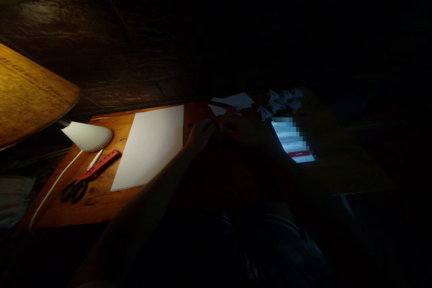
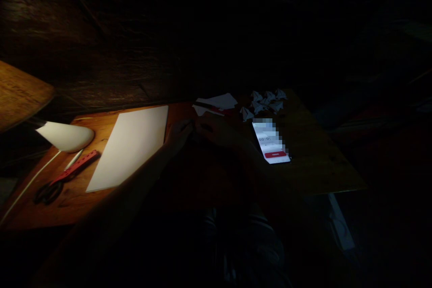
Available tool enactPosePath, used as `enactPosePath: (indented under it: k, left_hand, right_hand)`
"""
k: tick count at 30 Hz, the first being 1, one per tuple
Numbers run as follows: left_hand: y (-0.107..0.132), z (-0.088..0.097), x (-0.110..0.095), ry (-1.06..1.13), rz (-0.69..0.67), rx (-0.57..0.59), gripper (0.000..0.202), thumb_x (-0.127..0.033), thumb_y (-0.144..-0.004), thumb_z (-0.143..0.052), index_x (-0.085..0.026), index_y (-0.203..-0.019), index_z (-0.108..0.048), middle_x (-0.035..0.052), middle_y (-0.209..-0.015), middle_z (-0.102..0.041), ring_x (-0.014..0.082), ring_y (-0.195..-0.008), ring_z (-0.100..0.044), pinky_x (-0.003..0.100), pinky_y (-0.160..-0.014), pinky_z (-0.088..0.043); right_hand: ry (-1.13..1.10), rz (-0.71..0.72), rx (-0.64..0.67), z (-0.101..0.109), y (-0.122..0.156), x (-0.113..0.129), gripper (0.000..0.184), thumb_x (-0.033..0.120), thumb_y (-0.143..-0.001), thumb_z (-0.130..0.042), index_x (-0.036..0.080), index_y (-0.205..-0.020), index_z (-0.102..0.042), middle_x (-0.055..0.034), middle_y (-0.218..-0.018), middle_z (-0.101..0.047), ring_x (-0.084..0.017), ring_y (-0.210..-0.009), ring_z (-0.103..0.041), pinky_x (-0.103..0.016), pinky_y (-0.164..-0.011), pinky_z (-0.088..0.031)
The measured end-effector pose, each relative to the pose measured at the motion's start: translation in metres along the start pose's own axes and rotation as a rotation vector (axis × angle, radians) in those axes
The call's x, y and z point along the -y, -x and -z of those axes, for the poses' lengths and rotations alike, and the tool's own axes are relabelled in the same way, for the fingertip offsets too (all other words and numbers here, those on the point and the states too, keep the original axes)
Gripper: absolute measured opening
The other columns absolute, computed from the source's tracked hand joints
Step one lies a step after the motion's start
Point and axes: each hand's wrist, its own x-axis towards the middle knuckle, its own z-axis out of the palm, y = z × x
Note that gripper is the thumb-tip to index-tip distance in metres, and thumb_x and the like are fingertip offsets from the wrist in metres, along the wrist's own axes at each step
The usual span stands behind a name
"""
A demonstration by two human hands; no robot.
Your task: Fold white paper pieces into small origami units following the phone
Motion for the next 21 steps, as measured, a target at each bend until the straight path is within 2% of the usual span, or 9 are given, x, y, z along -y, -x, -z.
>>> enactPosePath:
  k: [5,10,13,16,21]
  left_hand:
    - [0.001,0.000,-0.006,0.018,-0.010,0.035,0.026,-0.037,-0.089,-0.059,-0.019,-0.070,-0.058,-0.0024,-0.063,-0.054,0.0122,-0.061,-0.050,0.023,-0.057,-0.039]
    - [0.001,0.000,-0.004,0.028,-0.022,0.053,0.025,-0.037,-0.091,-0.058,-0.019,-0.073,-0.059,-0.0010,-0.065,-0.058,0.0129,-0.062,-0.052,0.024,-0.059,-0.042]
    - [0.000,0.001,-0.002,0.032,-0.053,0.014,0.027,-0.040,-0.091,-0.059,-0.019,-0.073,-0.059,-0.0001,-0.068,-0.059,0.0139,-0.067,-0.054,0.025,-0.063,-0.043]
    - [-0.001,0.002,-0.002,0.022,-0.087,0.011,0.030,-0.045,-0.091,-0.062,-0.019,-0.076,-0.062,-0.0007,-0.069,-0.058,0.0145,-0.068,-0.053,0.026,-0.065,-0.043]
    - [0.000,-0.001,-0.005,0.055,-0.058,0.018,0.036,-0.053,-0.088,-0.067,-0.019,-0.076,-0.063,-0.0005,-0.069,-0.059,0.0143,-0.067,-0.053,0.026,-0.064,-0.043]
  right_hand:
    - [-0.007,0.019,-0.052,-0.002,-0.001,-0.003,0.011,0.021,-0.088,-0.059,0.022,-0.077,-0.057,-0.0021,-0.086,-0.060,-0.018,-0.081,-0.056,-0.032,-0.077,-0.043]
    - [-0.019,-0.027,-0.067,-0.003,0.000,0.001,0.009,0.021,-0.082,-0.062,0.023,-0.077,-0.055,-0.0025,-0.087,-0.062,-0.019,-0.082,-0.059,-0.033,-0.076,-0.045]
    - [-0.099,-0.076,-0.123,-0.004,0.001,0.003,0.007,0.025,-0.083,-0.061,0.024,-0.084,-0.054,-0.0033,-0.092,-0.064,-0.020,-0.085,-0.060,-0.034,-0.076,-0.048]
    - [-0.124,-0.122,-0.179,-0.007,0.001,0.003,0.017,0.027,-0.080,-0.064,0.024,-0.094,-0.054,-0.0017,-0.091,-0.064,-0.019,-0.082,-0.058,-0.033,-0.074,-0.047]
    - [-0.179,-0.127,-0.224,-0.011,0.000,0.000,0.029,0.029,-0.078,-0.067,0.024,-0.104,-0.054,-0.0015,-0.094,-0.063,-0.018,-0.082,-0.056,-0.032,-0.072,-0.046]
